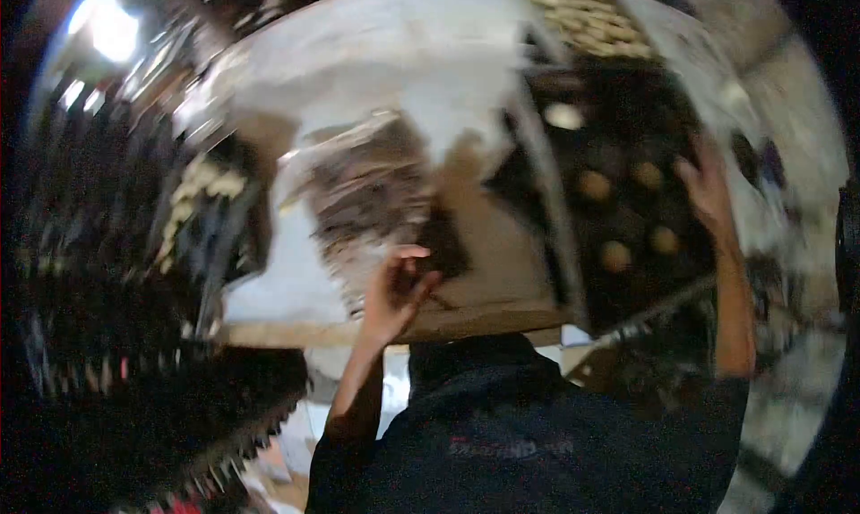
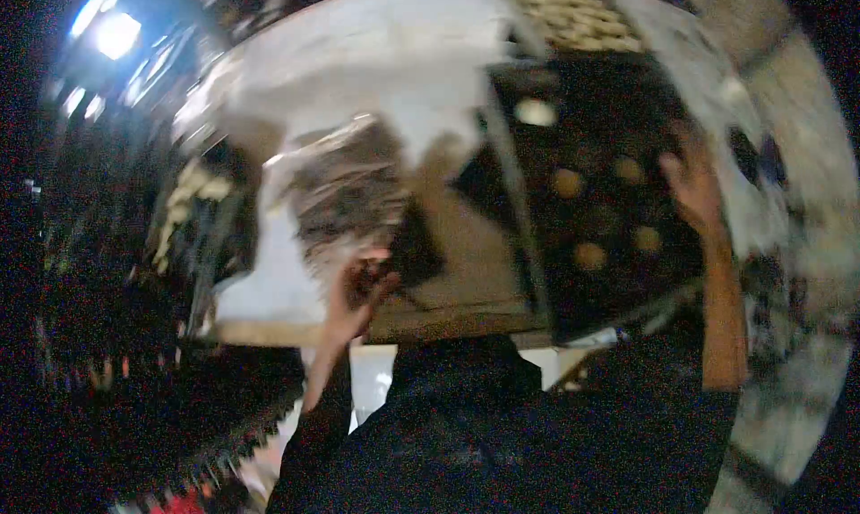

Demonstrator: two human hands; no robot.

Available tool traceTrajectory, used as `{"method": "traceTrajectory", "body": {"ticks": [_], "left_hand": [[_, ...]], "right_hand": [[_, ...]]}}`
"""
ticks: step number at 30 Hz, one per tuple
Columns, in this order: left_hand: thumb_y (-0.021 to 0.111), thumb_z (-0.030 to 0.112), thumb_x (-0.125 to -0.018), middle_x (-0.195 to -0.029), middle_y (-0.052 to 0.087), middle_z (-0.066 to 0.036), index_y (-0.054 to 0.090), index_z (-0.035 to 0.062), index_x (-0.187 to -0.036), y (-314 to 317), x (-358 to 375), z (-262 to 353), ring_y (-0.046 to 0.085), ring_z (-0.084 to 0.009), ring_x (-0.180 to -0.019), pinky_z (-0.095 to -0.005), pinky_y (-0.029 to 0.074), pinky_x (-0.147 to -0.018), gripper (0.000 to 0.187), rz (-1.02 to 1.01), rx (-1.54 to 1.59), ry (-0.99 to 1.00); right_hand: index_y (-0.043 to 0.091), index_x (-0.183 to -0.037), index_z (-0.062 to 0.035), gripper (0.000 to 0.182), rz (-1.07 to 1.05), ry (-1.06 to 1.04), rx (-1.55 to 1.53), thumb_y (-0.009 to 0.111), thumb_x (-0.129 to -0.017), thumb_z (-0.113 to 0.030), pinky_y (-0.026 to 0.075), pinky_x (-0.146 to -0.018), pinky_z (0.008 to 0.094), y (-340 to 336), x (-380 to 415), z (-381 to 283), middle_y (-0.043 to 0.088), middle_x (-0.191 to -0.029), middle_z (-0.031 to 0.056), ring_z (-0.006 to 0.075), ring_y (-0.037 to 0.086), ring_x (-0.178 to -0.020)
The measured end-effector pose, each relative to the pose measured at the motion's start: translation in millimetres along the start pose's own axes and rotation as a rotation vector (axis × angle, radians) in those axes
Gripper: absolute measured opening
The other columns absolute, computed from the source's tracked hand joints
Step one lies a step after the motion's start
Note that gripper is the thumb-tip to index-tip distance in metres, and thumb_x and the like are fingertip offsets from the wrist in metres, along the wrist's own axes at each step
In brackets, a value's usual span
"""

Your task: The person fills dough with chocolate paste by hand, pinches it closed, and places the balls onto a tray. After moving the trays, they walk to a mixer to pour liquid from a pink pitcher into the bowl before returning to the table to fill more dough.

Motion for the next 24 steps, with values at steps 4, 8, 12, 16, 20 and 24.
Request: {"method": "traceTrajectory", "body": {"ticks": [4, 8, 12, 16, 20, 24], "left_hand": [[0.072, -0.003, -0.069, -0.074, 0.049, -0.003, 0.065, 0.0065, -0.099, -139.4, 38.7, -20.0, 0.046, -0.01, -0.06, -0.0243, 0.038, -0.054, 0.033, 0.272, -0.556, 0.045], [0.067, 0.012, -0.076, -0.086, 0.068, -0.011, 0.068, 0.0039, -0.088, -343.5, 1.5, 8.8, 0.059, -0.0251, -0.068, -0.0356, 0.046, -0.063, 0.015, 0.646, -0.936, 0.352], [0.054, 0.051, -0.086, -0.097, 0.067, -0.021, 0.07, 0.0024, -0.096, -499.8, -88.0, -1.8, 0.063, -0.0392, -0.095, -0.0456, 0.05, -0.082, 0.052, 0.626, -1.389, -0.301], [0.053, 0.059, -0.083, -0.098, 0.065, -0.025, 0.069, -0.001, -0.093, -535.4, -176.7, -50.7, 0.062, -0.0416, -0.095, -0.047, 0.049, -0.082, 0.064, 0.541, -1.243, -0.385], [0.06, 0.047, -0.081, -0.095, 0.063, -0.025, 0.064, -0.0027, -0.093, -511.9, -191.2, -65.4, 0.06, -0.0427, -0.093, -0.0477, 0.048, -0.08, 0.051, 0.713, -1.138, -0.099], [0.067, 0.013, -0.082, -0.089, 0.059, -0.018, 0.049, -0.0032, -0.098, -396.2, -124.8, 31.8, 0.059, -0.0358, -0.089, -0.0416, 0.049, -0.073, 0.03, 0.807, -0.867, 0.319]], "right_hand": [[0.044, -0.135, -0.002, 0.041, 0.524, -0.356, 0.206, 0.049, -0.097, -0.016, 0.034, -0.108, 0.044, -67.7, 39.7, -66.4, 0.043, -0.14, 0.0161, 0.0304, 0.037, -0.132], [0.051, -0.128, -0.0012, 0.034, 0.531, -0.294, -0.086, 0.046, -0.099, -0.019, 0.044, -0.1, 0.0396, -59.6, 94.3, -135.8, 0.049, -0.131, 0.0168, 0.0287, 0.049, -0.121], [0.064, -0.106, -0.0003, 0.024, 0.443, -0.177, -0.099, 0.051, -0.097, -0.018, 0.05, -0.089, 0.0384, -41.4, 108.5, -203.3, 0.051, -0.124, 0.0134, 0.0267, 0.055, -0.112], [0.063, -0.098, 0.0015, 0.02, 0.261, -0.131, -0.221, 0.054, -0.094, -0.016, 0.048, -0.087, 0.0362, -38.2, 121.4, -262.7, 0.054, -0.116, 0.0117, 0.0262, 0.058, -0.102], [0.063, -0.094, 0.0013, 0.018, 0.245, -0.161, -0.261, 0.055, -0.092, -0.014, 0.046, -0.084, 0.0384, -47.7, 124.7, -302.4, 0.058, -0.104, 0.015, 0.0269, 0.057, -0.095], [0.062, -0.091, 0.0032, 0.013, 0.224, -0.233, -0.466, 0.055, -0.089, -0.008, 0.048, -0.075, 0.036, -38.9, 122.0, -338.9, 0.06, -0.095, 0.0139, 0.0242, 0.059, -0.085]]}}
Point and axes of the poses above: each hand's wrist, its own x-axis away from the middle knuckle, its own y-axis out of the palm, z = x × y, the point moved 4 cm from there along -x, towards the middle knuckle
